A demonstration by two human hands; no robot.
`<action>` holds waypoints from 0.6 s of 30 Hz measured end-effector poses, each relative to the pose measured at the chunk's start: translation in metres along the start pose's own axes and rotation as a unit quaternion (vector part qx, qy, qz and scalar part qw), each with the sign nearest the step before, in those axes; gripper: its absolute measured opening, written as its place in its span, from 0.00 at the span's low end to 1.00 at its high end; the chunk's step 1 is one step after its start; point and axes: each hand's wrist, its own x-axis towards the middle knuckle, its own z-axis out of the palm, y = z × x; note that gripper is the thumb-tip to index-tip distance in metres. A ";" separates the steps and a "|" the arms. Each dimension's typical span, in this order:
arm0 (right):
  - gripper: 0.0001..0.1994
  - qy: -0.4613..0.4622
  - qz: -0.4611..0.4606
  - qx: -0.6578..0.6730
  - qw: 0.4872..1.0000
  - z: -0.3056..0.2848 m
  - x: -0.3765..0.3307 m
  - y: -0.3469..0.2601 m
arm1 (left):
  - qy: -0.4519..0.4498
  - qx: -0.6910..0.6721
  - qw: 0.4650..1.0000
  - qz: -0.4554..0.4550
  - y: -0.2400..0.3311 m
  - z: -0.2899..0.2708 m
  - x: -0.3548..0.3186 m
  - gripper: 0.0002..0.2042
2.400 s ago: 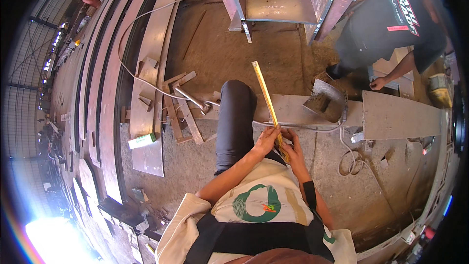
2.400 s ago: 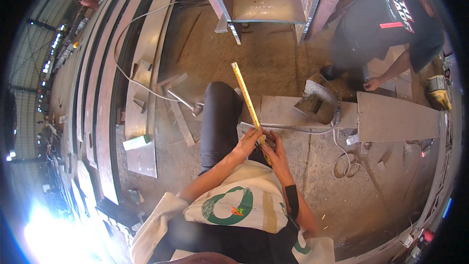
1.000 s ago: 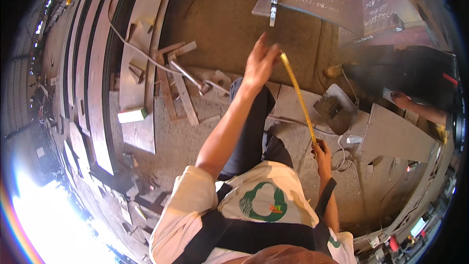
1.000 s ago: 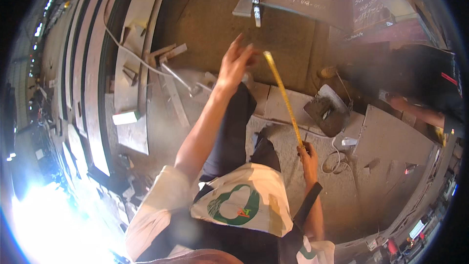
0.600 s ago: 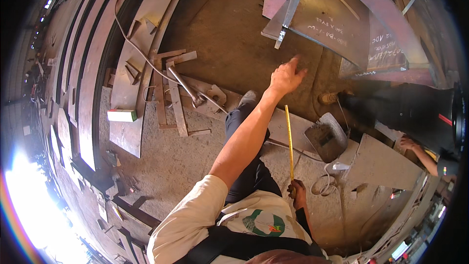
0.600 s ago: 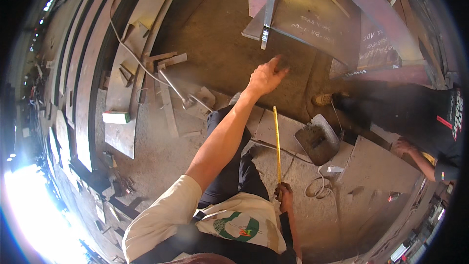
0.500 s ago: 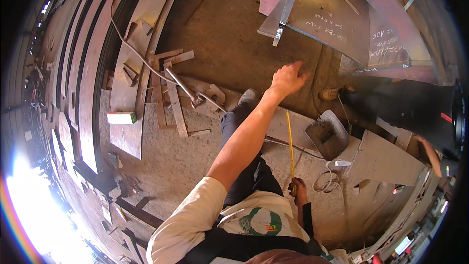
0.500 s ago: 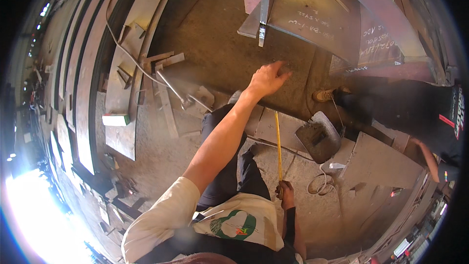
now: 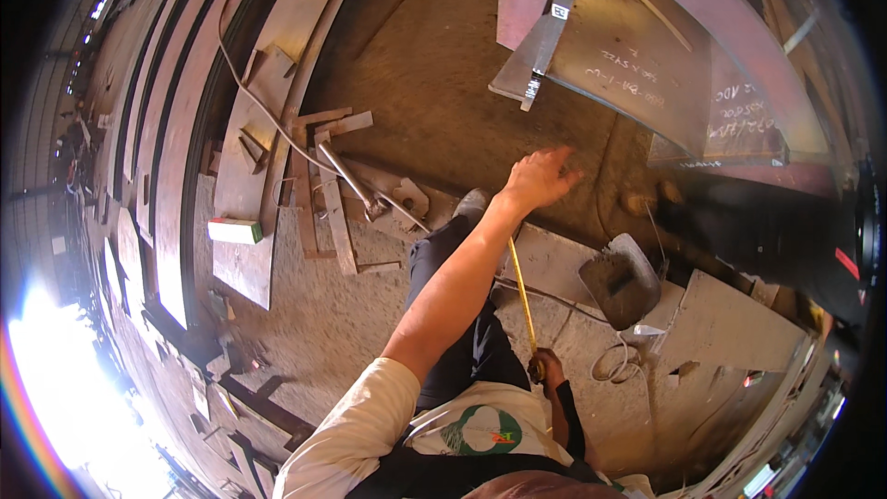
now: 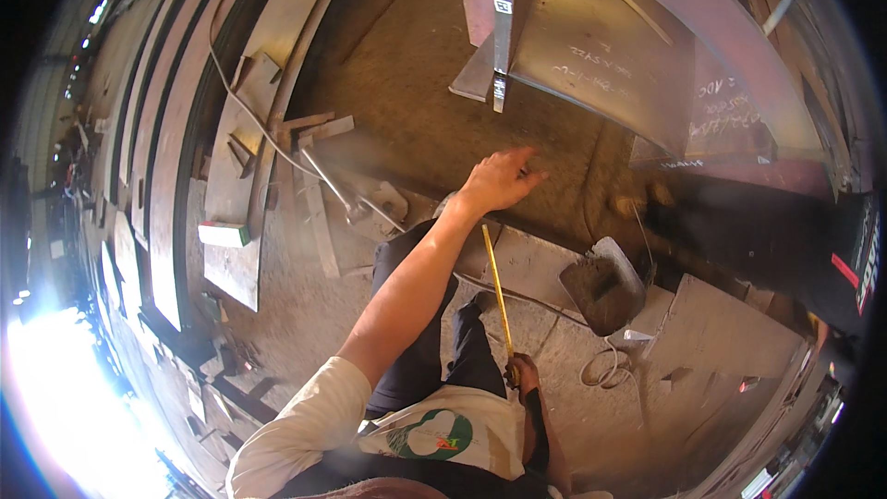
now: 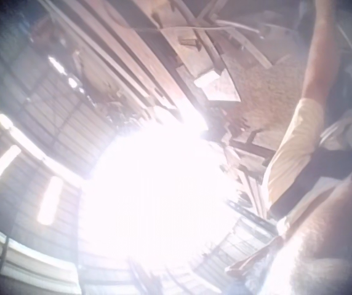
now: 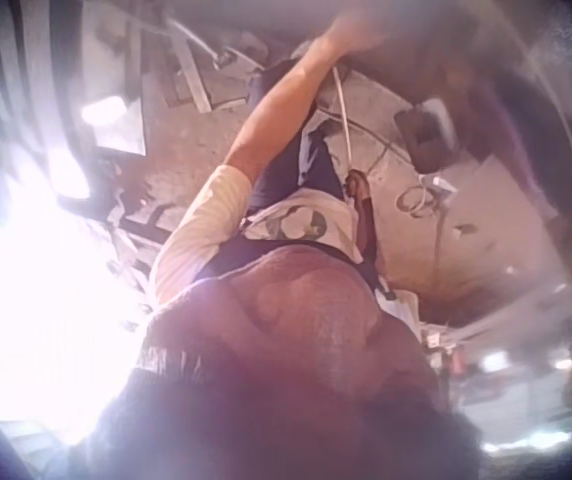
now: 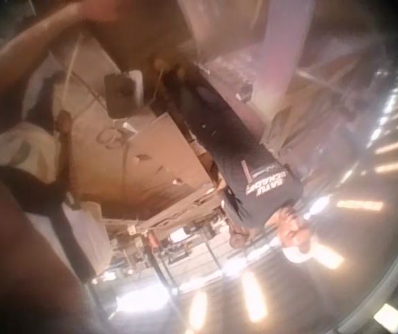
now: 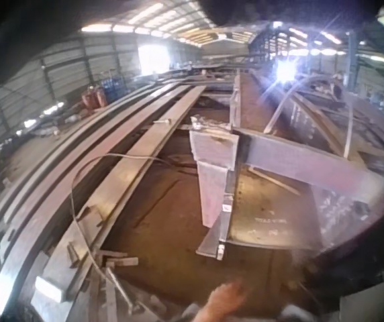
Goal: The person uses a tape measure to measure various metal plates and structural components in a workshop. They extend and retract the tape measure repeatedly, positioning it along edges and surfaces of metal pieces while another person works nearby.
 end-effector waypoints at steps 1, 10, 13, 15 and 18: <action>0.24 -0.005 -0.005 0.008 1.000 -0.001 -0.002 -0.002 | -0.004 0.000 1.000 -0.002 0.001 -0.001 0.000 0.27; 0.22 -0.004 -0.090 0.022 0.996 -0.019 0.012 0.002 | 0.015 0.008 1.000 0.019 -0.007 -0.002 -0.003 0.25; 0.21 0.027 -0.094 0.029 0.995 -0.017 0.011 -0.008 | -0.005 0.036 0.999 0.020 -0.011 -0.002 -0.006 0.24; 0.19 0.036 -0.091 0.032 0.995 -0.017 0.012 -0.014 | -0.014 0.033 0.999 0.023 -0.017 -0.002 -0.006 0.24; 0.16 0.028 -0.089 0.039 0.995 -0.023 0.022 -0.012 | 0.005 0.028 0.999 0.033 -0.017 0.000 -0.009 0.24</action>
